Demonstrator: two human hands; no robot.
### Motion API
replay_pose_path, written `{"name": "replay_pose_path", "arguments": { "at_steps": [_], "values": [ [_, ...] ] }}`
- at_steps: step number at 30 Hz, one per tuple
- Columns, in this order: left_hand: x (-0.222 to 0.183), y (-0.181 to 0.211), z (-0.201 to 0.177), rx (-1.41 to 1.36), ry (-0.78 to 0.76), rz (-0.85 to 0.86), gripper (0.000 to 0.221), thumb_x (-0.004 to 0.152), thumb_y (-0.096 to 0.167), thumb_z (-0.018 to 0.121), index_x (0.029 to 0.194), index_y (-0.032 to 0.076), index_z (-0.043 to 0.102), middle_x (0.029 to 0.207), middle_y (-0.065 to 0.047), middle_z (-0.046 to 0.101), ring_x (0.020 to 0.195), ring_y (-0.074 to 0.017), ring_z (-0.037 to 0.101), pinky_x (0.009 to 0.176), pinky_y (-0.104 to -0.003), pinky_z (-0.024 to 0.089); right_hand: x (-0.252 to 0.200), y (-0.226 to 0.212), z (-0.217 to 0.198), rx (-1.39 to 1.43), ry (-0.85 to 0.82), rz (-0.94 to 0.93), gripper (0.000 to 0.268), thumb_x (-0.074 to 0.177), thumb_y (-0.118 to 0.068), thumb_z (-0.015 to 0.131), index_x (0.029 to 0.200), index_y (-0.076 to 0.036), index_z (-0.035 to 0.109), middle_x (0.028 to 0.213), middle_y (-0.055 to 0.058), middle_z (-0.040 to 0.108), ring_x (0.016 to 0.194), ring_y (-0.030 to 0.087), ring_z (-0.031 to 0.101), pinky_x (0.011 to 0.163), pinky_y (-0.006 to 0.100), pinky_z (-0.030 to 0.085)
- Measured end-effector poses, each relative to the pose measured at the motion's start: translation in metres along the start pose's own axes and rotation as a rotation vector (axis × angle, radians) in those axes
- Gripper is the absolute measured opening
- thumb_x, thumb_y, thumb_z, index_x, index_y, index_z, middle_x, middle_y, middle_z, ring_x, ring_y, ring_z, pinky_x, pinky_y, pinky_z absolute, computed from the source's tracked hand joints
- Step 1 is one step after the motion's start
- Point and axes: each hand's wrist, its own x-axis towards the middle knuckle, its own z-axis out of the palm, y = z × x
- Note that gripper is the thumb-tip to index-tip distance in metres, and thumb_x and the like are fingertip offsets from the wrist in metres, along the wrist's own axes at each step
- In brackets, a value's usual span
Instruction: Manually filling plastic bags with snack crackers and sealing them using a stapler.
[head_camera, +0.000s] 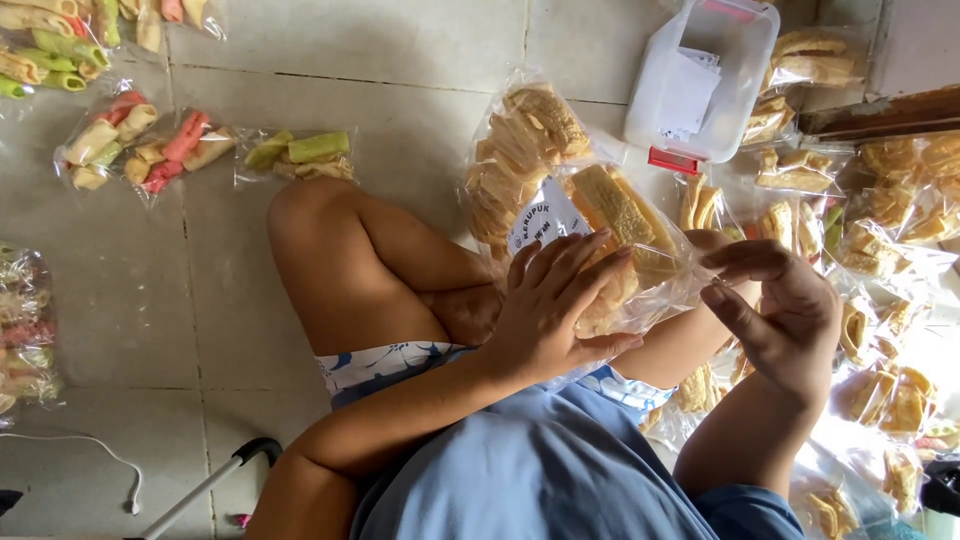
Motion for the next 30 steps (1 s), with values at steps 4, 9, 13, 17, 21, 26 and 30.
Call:
{"name": "replay_pose_path", "arguments": {
  "at_steps": [4, 9, 13, 17, 21, 26, 30],
  "values": [
    [-0.003, -0.001, -0.002, -0.007, 0.008, 0.019, 0.079, 0.089, 0.050, 0.081, 0.148, 0.012, 0.045, 0.155, -0.014, 0.046, 0.143, -0.0328, 0.051, 0.119, -0.056, 0.034, 0.003, -0.002, 0.003, 0.157, -0.105, -0.048, 0.024, 0.095, -0.001, 0.066, 0.115, -0.009, 0.057, 0.123, 0.006, 0.067, 0.129, 0.024, 0.066, 0.131, 0.052, 0.050],
    [-0.005, -0.002, -0.007, -0.013, 0.013, 0.023, 0.077, 0.091, 0.051, 0.077, 0.149, 0.011, 0.044, 0.155, -0.015, 0.046, 0.143, -0.0332, 0.051, 0.120, -0.055, 0.035, 0.010, -0.001, 0.002, 0.220, -0.169, -0.123, 0.027, 0.098, 0.001, 0.061, 0.121, -0.011, 0.054, 0.124, 0.004, 0.068, 0.140, 0.028, 0.060, 0.135, 0.056, 0.047],
    [-0.005, -0.002, -0.008, 0.004, 0.020, 0.022, 0.076, 0.091, 0.051, 0.077, 0.148, 0.012, 0.045, 0.154, -0.015, 0.046, 0.142, -0.0343, 0.051, 0.120, -0.053, 0.037, 0.014, 0.014, -0.004, 0.306, -0.242, -0.121, 0.044, 0.094, 0.016, 0.053, 0.128, -0.011, 0.051, 0.129, 0.010, 0.065, 0.135, 0.022, 0.063, 0.127, 0.047, 0.051],
    [-0.005, -0.005, -0.009, 0.043, -0.008, 0.019, 0.076, 0.092, 0.057, 0.072, 0.148, 0.014, 0.044, 0.155, -0.014, 0.045, 0.142, -0.0320, 0.051, 0.119, -0.052, 0.037, 0.031, 0.018, -0.009, 0.196, -0.323, -0.164, 0.038, 0.094, 0.012, 0.061, 0.126, -0.006, 0.049, 0.118, 0.008, 0.062, 0.113, 0.016, 0.070, 0.102, 0.029, 0.063],
    [-0.003, -0.009, -0.012, 0.051, 0.041, 0.027, 0.077, 0.094, 0.053, 0.072, 0.152, 0.013, 0.041, 0.158, -0.014, 0.045, 0.144, -0.0325, 0.052, 0.120, -0.051, 0.039, 0.031, 0.010, 0.001, 0.156, -0.154, -0.129, 0.036, 0.096, 0.014, 0.065, 0.120, -0.006, 0.049, 0.112, 0.007, 0.062, 0.110, 0.016, 0.072, 0.099, 0.026, 0.064],
    [0.000, -0.017, -0.012, 0.036, 0.051, -0.003, 0.076, 0.092, 0.054, 0.071, 0.151, 0.016, 0.042, 0.157, -0.014, 0.046, 0.142, -0.0312, 0.054, 0.122, -0.054, 0.035, 0.027, 0.025, 0.012, 0.026, 0.220, -0.393, 0.032, 0.096, 0.012, 0.075, 0.115, -0.005, 0.057, 0.113, 0.008, 0.065, 0.110, 0.015, 0.067, 0.093, 0.022, 0.064],
    [0.002, -0.020, -0.022, 0.054, 0.043, 0.011, 0.079, 0.090, 0.060, 0.070, 0.150, 0.016, 0.043, 0.154, -0.010, 0.051, 0.141, -0.0291, 0.054, 0.119, -0.052, 0.033, 0.024, 0.007, 0.025, -0.071, 0.258, -0.243, 0.018, 0.110, 0.004, 0.059, 0.123, 0.006, 0.047, 0.111, 0.021, 0.065, 0.074, 0.014, 0.061, 0.062, 0.021, 0.053]
  ]
}}
